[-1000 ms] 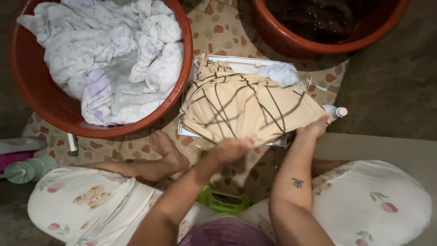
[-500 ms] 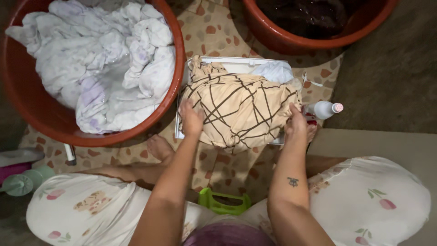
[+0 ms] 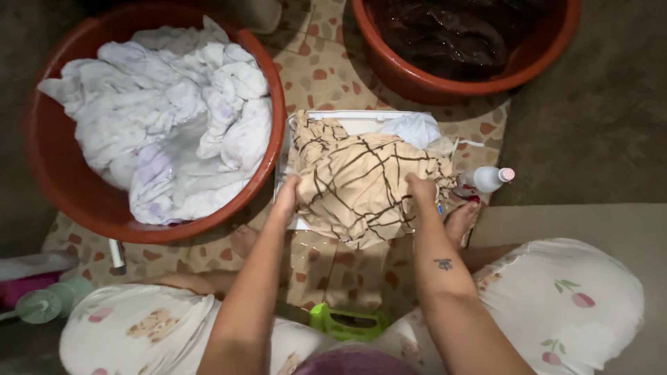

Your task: The person sits on the floor and applies a dark liquid from a white squeeze bottle onto a beige cloth with a black grid pattern. They repeatedly squeeze the bottle to draw lines on the fabric, then rub the liquid into the cloth with their hands.

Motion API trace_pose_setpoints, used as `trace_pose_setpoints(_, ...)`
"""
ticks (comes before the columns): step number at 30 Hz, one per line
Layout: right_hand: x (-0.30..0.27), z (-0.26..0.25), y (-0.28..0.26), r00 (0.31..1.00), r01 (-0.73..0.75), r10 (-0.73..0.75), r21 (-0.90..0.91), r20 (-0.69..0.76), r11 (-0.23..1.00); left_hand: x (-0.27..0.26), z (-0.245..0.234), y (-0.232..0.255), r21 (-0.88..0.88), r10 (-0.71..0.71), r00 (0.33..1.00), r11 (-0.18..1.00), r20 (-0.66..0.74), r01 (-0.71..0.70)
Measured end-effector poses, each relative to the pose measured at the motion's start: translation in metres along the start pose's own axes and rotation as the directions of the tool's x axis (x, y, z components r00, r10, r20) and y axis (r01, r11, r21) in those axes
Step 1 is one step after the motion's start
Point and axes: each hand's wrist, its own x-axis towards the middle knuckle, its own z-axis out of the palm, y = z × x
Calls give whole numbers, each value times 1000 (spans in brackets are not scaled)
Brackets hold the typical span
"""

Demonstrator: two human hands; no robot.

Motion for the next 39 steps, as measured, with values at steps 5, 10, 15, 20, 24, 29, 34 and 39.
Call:
trace_pose_setpoints(5, 5, 2, -36, 981, -35, -142, 832, 136, 553, -42, 49, 88, -478, 264, 962, 855, 64, -202)
trace_pose_setpoints(10, -2, -34, -152, 805, -95, -560, 974, 197, 206, -88, 68, 175, -593, 500, 862, 721, 88, -358)
trace_pose_setpoints(15, -61, -101, -238, 826, -40, -513, 932, 234, 360, -106, 46, 203, -582, 512, 856, 716, 64, -385)
trace_pose_setpoints(20, -22, -139, -191, 920, -17, -186, 509, 345, 861, -63, 9, 117, -295, 300, 954, 914, 28, -279)
trace_pose_setpoints(24, 53, -136, -117, 987, -89, -14, 605, 163, 791, -31, -35, 21, 501, 313, 926, 848, -209, -174)
trace_pose_setpoints(29, 64, -126, -63, 990, 125, -132, 795, -57, 594, -29, -94, -40, 713, 381, 844, 701, -378, 3)
trace_pose_setpoints(34, 58, -121, -49, 992, -79, -61, 919, 111, 385, -21, -101, -39, 148, 286, 895, 957, -343, -249)
trace_pose_setpoints(39, 42, -106, -39, 930, -311, -75, 879, 360, 361, -38, -65, -17, -271, 38, 992, 960, -122, -70)
